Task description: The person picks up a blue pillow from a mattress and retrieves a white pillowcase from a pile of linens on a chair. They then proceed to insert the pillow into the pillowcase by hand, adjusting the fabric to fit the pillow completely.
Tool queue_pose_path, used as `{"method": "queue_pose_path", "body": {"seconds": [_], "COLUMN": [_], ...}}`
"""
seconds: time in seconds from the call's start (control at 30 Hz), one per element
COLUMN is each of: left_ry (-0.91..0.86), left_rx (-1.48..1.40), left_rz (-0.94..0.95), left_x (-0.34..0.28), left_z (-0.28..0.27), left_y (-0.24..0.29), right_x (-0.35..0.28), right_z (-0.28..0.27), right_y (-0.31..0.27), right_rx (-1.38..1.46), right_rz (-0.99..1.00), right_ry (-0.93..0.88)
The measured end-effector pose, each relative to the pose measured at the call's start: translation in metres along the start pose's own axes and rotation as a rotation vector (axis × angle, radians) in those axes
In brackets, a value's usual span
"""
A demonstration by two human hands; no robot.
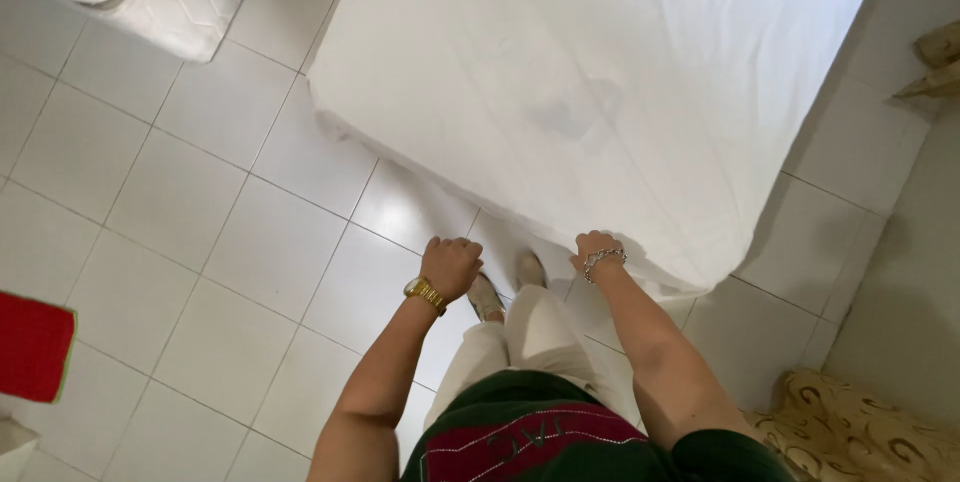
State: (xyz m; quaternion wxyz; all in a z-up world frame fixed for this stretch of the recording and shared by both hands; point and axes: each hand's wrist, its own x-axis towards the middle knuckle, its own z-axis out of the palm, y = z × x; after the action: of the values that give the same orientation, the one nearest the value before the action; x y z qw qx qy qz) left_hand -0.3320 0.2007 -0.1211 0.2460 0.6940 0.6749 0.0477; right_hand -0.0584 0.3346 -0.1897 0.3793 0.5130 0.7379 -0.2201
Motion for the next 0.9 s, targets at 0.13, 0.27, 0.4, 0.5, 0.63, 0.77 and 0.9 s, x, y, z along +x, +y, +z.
{"method": "queue_pose_path", "body": {"seconds": [0.13, 0.27, 0.4, 0.5, 0.63, 0.77, 0.9], "left_ry": [0.072, -0.06, -0.165, -0.182, -0.224, -0.117, 0.261], "left_rx": [-0.064, -0.12, -0.237, -0.26, -0.326, -0.531, -0.709], "left_rz": [0.005, -0.159, -0.386, -0.454, -0.534, -0.818, -1.058], "left_x": [0.042, 0.071, 0.09, 0.118, 0.149, 0.166, 0.183], "left_z": [0.021, 0.027, 0.033, 0.044, 0.042, 0.025, -0.009], "left_y": [-0.041, -0.073, -0.105, -0.121, -0.146, -0.197, -0.255], "right_x": [0.044, 0.095, 0.084, 0.068, 0.077, 0.065, 0.062], "right_z": [0.011, 0.026, 0.04, 0.013, -0.01, -0.054, -0.067], "right_y": [-0.008, -0.005, -0.013, -0.036, -0.033, -0.04, -0.056], "right_rx": [-0.107, -0.221, -0.302, -0.242, -0.184, -0.136, -0.103], "right_rz": [0.016, -0.097, -0.245, -0.292, -0.267, -0.175, -0.222], "right_ry": [-0.048, -0.106, -0.216, -0.211, -0.17, -0.322, -0.17]}}
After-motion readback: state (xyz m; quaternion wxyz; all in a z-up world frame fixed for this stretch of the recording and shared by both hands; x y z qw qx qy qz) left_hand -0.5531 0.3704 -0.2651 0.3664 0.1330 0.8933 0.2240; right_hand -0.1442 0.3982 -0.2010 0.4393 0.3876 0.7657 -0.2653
